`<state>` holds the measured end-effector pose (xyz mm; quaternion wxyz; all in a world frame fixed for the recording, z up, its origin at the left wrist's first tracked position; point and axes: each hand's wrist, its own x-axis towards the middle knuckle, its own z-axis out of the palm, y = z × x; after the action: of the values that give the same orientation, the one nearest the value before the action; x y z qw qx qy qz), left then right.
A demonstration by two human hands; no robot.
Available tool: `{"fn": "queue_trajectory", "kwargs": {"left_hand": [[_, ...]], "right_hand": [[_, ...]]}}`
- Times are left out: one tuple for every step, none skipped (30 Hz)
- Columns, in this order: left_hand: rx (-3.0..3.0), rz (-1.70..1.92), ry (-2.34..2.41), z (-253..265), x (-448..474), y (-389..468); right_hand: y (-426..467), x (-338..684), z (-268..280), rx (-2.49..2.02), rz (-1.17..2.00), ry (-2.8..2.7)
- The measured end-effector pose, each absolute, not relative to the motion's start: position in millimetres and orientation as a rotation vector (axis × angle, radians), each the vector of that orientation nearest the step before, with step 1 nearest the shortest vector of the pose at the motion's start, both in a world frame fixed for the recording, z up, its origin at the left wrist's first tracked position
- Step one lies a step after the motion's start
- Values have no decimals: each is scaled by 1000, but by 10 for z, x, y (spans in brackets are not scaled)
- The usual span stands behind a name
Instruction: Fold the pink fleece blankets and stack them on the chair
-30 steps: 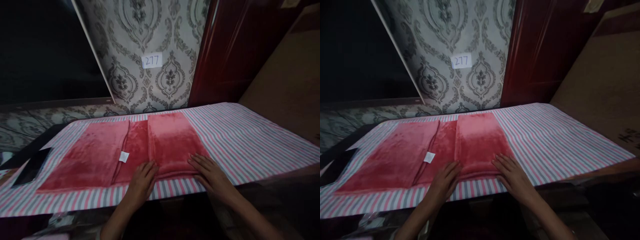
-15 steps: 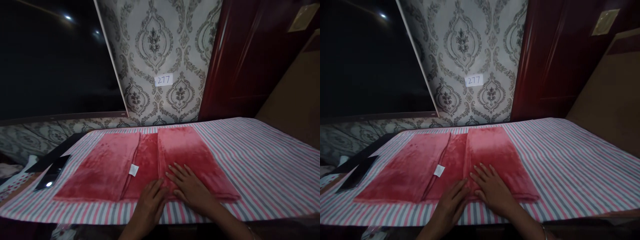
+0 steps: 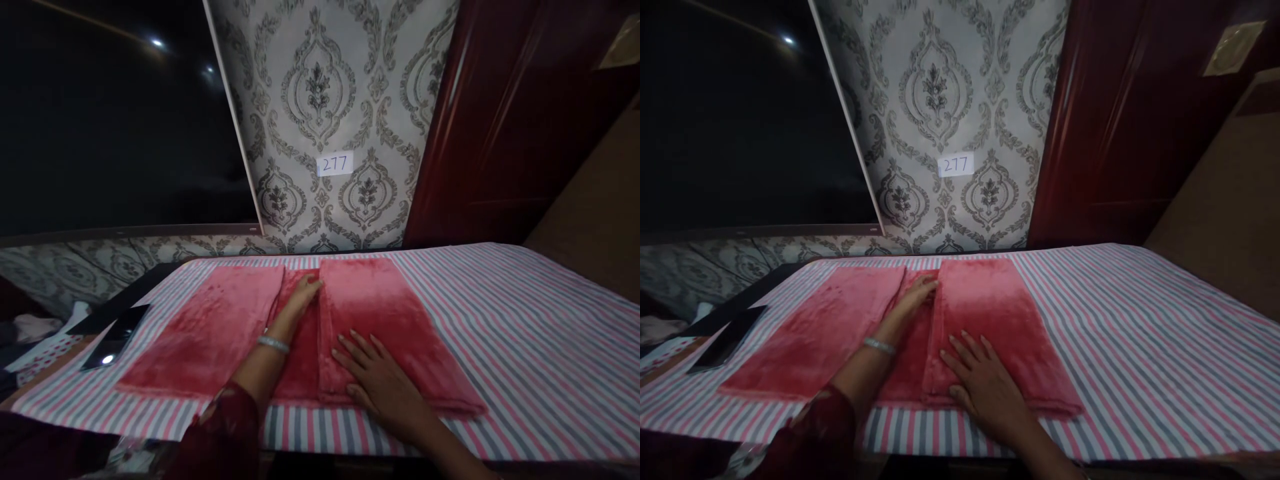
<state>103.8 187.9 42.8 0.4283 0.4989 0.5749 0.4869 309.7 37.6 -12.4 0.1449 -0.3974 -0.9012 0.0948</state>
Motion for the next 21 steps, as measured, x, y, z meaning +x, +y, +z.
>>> {"fn": "queue_trajectory", "kwargs": {"left_hand": [[1226,1171,1443,457,1063,2037],[1218,1135,1456,486,1088,2179],[1210,1113,1469,510,1114,2303],[1208,1111,1481,529,1142,2409],[1213,1120,1495,539,1169,2498],[1224,1139,1511,539,1195,2570],[1241,1161,1532,528,1217,2625],[1264,1182,1557,507,1233,2664],[1293,1200,1587,477,1243,2690],[1322,1214,1622,440,1247,2706],[1350,1224,1659,399,1244,2714],[1372,1228,1697,357,1235,2719],[1388,1227,1731,318,1224,2723],[1398,1223,1762,284,1210,2729],[1405,1217,1784,256,1195,2738],[1411,1211,1796,235,1180,2750],[1417,1205,1798,219,1166,2763],[1422,1199,1792,208,1154,2776],[1425,1195,1781,199,1144,2786],[1424,1194,1769,192,1136,2791],[1422,1197,1757,187,1132,2790]], "right_hand": [[374,3096,-115,-1148,294,-2593],[373,3095,-106,-1151,312,-2589],[371,3092,-98,-1156,326,-2584],[369,3090,-91,-1164,336,-2578],[368,3087,-85,-1174,344,-2573],[366,3086,-80,-1183,351,-2569],[364,3086,-75,-1189,360,-2567],[363,3087,-72,-1189,369,-2565],[362,3089,-71,-1184,378,-2564],[362,3092,-70,-1179,387,-2562],[361,3095,-70,-1176,393,-2561],[361,3098,-71,-1176,395,-2560],[360,3100,-72,-1178,392,-2562],[359,3101,-72,-1182,385,-2564],[357,3100,-70,-1186,375,-2565],[355,3099,-66,-1189,364,-2566],[353,3097,-59,-1189,355,-2569],[352,3094,-50,-1189,348,-2571],[350,3090,-39,-1191,343,-2571],[349,3087,-26,-1192,339,-2571],[349,3084,-13,-1191,335,-2571]]}}
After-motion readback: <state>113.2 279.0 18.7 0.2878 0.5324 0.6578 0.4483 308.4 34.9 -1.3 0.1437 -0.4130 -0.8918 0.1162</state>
